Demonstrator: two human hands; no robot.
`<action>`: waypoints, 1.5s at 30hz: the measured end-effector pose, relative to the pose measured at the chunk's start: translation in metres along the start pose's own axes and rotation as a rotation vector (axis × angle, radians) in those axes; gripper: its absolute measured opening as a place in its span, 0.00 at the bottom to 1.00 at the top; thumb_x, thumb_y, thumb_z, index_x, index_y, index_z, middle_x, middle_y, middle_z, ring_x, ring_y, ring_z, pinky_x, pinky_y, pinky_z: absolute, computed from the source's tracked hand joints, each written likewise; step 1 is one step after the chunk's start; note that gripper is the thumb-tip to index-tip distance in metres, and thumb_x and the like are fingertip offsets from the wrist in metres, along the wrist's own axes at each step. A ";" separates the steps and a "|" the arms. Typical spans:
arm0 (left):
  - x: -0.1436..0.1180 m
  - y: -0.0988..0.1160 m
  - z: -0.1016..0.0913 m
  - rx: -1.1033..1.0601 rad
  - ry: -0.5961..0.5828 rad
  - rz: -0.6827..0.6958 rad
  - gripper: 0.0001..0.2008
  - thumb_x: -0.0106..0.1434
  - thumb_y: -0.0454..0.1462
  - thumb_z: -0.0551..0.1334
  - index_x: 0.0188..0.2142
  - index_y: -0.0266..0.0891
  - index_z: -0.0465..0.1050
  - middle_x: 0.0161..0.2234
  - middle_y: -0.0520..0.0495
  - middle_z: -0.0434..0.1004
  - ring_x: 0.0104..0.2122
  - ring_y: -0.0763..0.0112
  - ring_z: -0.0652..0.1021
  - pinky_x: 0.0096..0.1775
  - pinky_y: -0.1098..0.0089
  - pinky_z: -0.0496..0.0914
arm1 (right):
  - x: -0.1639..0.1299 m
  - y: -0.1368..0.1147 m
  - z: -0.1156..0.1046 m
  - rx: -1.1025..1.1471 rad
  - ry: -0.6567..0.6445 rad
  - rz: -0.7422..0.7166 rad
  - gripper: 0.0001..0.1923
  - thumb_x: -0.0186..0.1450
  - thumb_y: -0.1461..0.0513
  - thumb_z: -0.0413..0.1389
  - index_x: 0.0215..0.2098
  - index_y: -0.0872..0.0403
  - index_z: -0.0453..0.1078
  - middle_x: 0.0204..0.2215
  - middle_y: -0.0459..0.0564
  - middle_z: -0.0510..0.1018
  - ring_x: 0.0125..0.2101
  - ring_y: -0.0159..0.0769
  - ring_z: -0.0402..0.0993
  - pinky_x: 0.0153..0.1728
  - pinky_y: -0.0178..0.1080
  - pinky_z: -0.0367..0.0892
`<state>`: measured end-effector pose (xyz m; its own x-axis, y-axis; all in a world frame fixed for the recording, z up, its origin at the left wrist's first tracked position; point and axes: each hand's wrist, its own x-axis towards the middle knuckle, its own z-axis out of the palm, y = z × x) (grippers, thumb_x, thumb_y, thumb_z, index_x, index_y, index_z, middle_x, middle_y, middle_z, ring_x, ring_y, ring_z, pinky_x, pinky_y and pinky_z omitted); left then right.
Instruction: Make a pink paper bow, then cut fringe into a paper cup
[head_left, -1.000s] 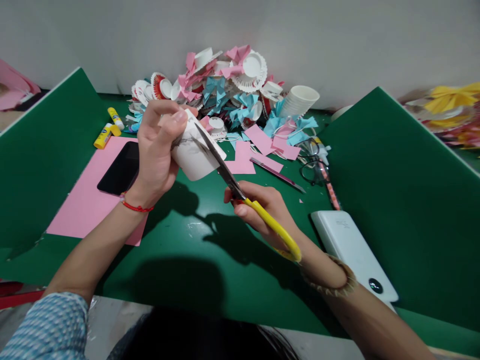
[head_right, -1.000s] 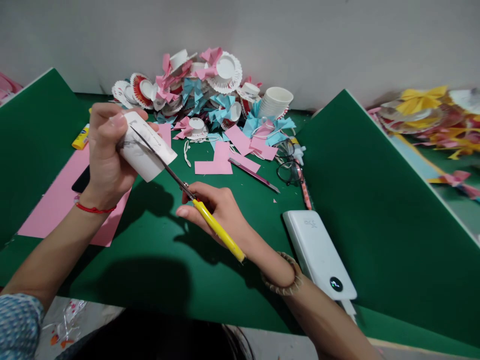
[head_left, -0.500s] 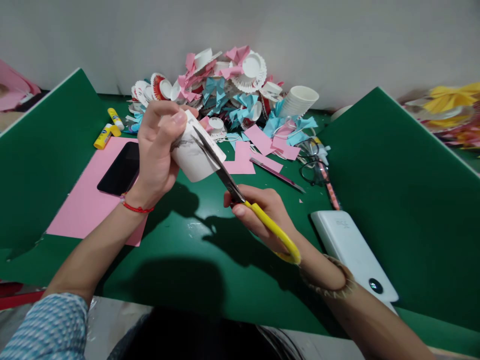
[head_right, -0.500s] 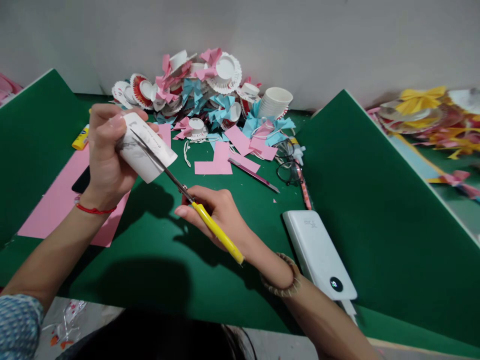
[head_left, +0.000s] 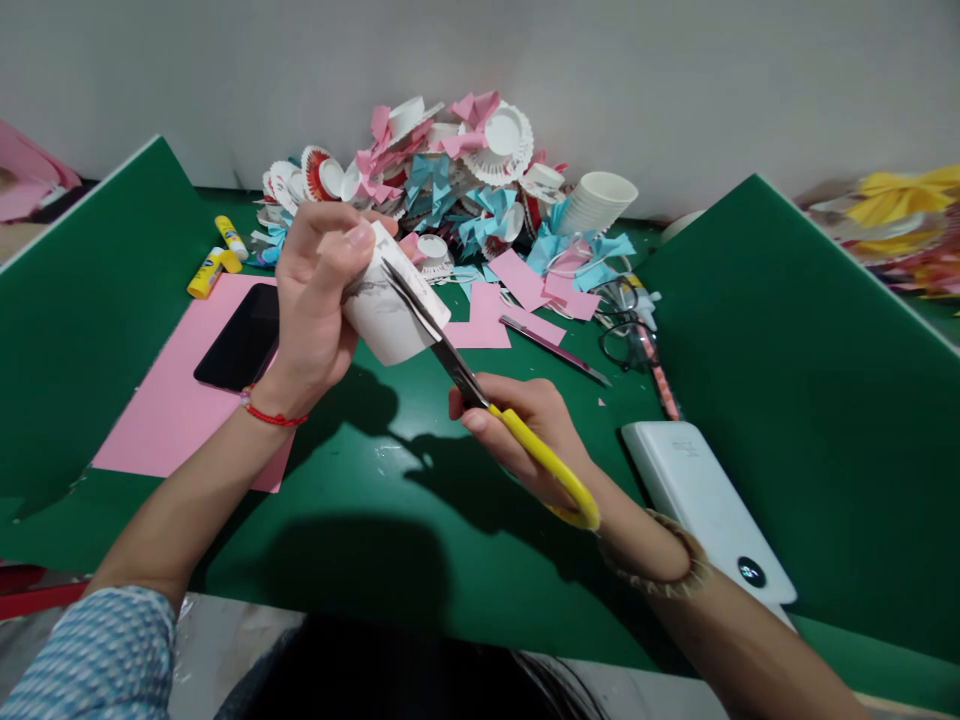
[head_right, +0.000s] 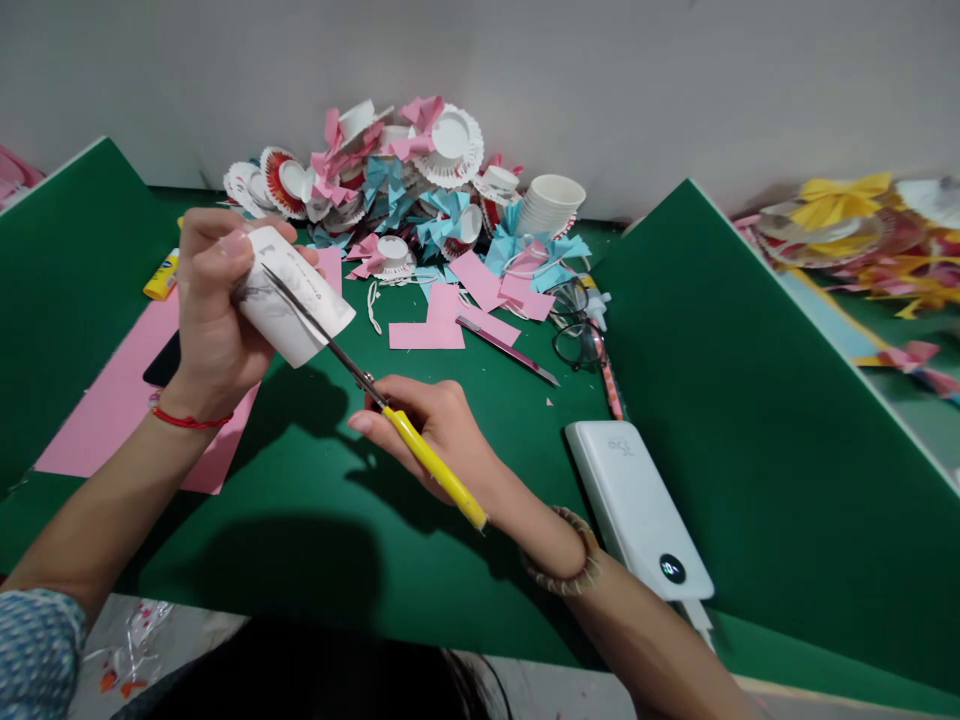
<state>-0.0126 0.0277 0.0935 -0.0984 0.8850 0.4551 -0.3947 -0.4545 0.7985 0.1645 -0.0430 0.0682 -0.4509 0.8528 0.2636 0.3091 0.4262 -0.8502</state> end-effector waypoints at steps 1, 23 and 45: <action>0.000 0.000 0.000 -0.006 -0.002 0.003 0.05 0.52 0.37 0.65 0.25 0.48 0.70 0.28 0.54 0.77 0.37 0.59 0.82 0.38 0.60 0.78 | 0.000 0.000 0.000 -0.001 -0.003 -0.001 0.25 0.67 0.44 0.47 0.24 0.54 0.61 0.16 0.40 0.55 0.18 0.26 0.47 0.18 0.32 0.47; -0.001 -0.001 0.000 0.042 0.021 -0.010 0.04 0.51 0.39 0.64 0.25 0.49 0.68 0.28 0.54 0.77 0.38 0.60 0.81 0.32 0.64 0.77 | 0.000 0.001 0.002 -0.017 0.023 -0.007 0.22 0.67 0.48 0.48 0.22 0.53 0.58 0.16 0.39 0.53 0.18 0.26 0.46 0.18 0.32 0.46; -0.001 -0.002 -0.001 0.015 0.008 -0.034 0.11 0.53 0.41 0.68 0.32 0.45 0.68 0.32 0.53 0.74 0.40 0.62 0.80 0.40 0.63 0.76 | 0.001 -0.001 -0.002 0.032 -0.005 0.038 0.28 0.61 0.38 0.50 0.36 0.54 0.65 0.19 0.41 0.62 0.19 0.28 0.54 0.20 0.32 0.52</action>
<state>-0.0123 0.0277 0.0914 -0.0926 0.9008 0.4242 -0.3842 -0.4254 0.8194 0.1661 -0.0421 0.0701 -0.4432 0.8667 0.2288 0.2995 0.3838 -0.8735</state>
